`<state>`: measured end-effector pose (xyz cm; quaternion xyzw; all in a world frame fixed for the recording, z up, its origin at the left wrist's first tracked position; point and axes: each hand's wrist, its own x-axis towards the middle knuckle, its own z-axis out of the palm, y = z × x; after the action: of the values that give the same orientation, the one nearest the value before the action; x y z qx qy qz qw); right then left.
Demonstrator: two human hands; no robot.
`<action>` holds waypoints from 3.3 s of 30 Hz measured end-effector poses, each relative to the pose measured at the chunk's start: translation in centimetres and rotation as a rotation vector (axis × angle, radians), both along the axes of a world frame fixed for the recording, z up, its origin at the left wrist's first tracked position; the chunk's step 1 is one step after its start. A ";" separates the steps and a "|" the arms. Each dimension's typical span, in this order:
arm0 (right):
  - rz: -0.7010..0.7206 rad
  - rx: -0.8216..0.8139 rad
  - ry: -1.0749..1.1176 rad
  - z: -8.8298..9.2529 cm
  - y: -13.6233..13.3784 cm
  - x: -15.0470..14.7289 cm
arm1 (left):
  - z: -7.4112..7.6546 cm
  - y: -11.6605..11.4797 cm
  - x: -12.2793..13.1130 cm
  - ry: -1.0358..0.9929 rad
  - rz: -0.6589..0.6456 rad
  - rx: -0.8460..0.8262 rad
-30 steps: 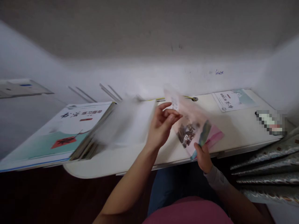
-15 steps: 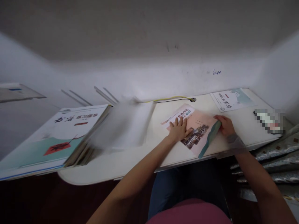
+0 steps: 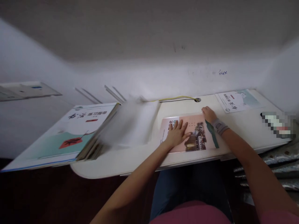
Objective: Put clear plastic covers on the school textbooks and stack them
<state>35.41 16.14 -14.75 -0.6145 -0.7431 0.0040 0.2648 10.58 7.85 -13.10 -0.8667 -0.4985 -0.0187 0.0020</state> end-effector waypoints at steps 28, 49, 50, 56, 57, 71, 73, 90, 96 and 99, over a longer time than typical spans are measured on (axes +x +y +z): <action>0.071 -0.098 -0.161 1.2 -3.2 -13.5 | -1.3 4.6 2.9 -0.058 0.063 -0.053; 0.009 -0.080 -0.330 -1.1 -3.3 -4.3 | -0.8 5.5 -5.4 -0.866 0.611 -0.029; 0.006 -0.072 -0.322 -1.0 -3.2 -4.4 | -0.7 5.6 -5.5 -0.912 0.626 -0.030; 0.031 -0.021 -0.267 -0.6 -2.5 -5.0 | 0.3 7.3 -6.6 -1.172 0.592 -0.147; 0.040 -0.017 -0.260 -0.5 -2.3 -5.1 | 0.5 7.7 -6.9 -1.246 0.541 -0.231; 0.338 -0.088 -0.145 4.1 -3.2 0.2 | 2.2 8.5 -8.7 -1.470 0.422 -0.454; 0.350 -0.092 -0.117 5.2 -3.4 0.8 | 2.9 8.7 -8.9 -1.461 0.398 -0.488; -0.352 -0.339 -0.136 1.8 -0.3 0.5 | 0.6 9.5 -5.9 -0.887 0.600 -0.085; -0.401 -0.351 -0.226 2.1 -0.5 0.6 | -0.3 6.3 0.4 -0.290 0.194 0.064; -0.374 -0.308 -0.255 2.9 -0.9 -0.5 | -1.1 5.4 2.4 -0.180 0.145 0.023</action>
<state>34.87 15.26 -11.86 -0.7698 -0.6346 -0.0095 0.0684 12.97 13.25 -14.15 -0.8230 -0.5579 -0.1020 -0.0318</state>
